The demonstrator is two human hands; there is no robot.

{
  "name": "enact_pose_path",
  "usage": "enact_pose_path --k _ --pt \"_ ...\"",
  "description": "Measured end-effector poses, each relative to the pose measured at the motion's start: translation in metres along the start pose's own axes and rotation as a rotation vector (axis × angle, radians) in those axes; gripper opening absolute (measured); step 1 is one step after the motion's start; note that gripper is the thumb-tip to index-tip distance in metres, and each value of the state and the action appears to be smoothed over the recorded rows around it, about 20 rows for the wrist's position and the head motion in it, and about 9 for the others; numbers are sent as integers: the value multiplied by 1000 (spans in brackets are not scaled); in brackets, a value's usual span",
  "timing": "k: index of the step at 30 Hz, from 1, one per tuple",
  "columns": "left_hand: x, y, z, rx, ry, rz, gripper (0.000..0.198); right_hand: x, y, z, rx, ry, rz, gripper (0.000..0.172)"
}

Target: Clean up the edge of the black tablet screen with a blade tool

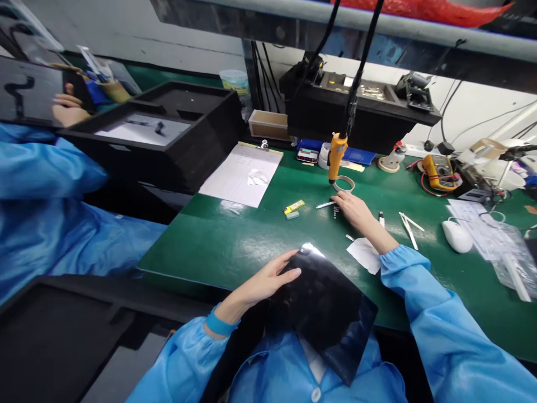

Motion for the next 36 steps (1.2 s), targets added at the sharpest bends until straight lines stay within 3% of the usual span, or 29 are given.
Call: enact_pose_path --k 6,12,16,20,26,36 --pt "3 -7 0 12 8 43 53 -11 5 3 165 25 -49 26" --pt "4 -6 1 4 -29 68 56 -21 -2 -14 527 162 65 27" --pt "1 -3 2 -8 -56 77 62 -36 -32 -41 912 266 136 35" --pt "1 -2 5 -16 -82 88 68 -55 -80 -57 1274 258 168 42" --pt "3 -2 7 19 -77 115 68 -66 -128 -45 1585 140 246 52" --pt "-1 3 10 75 -7 96 61 -70 -134 -22 1581 35 305 43"
Point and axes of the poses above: each hand's wrist, its own x-axis towards the middle knuckle, its own z-axis out of the palm, y = z × x, the point moved 2 cm from there along x, towards the middle knuckle, and after that the axes turned 11 degrees about -x, right-handed, at the moved point
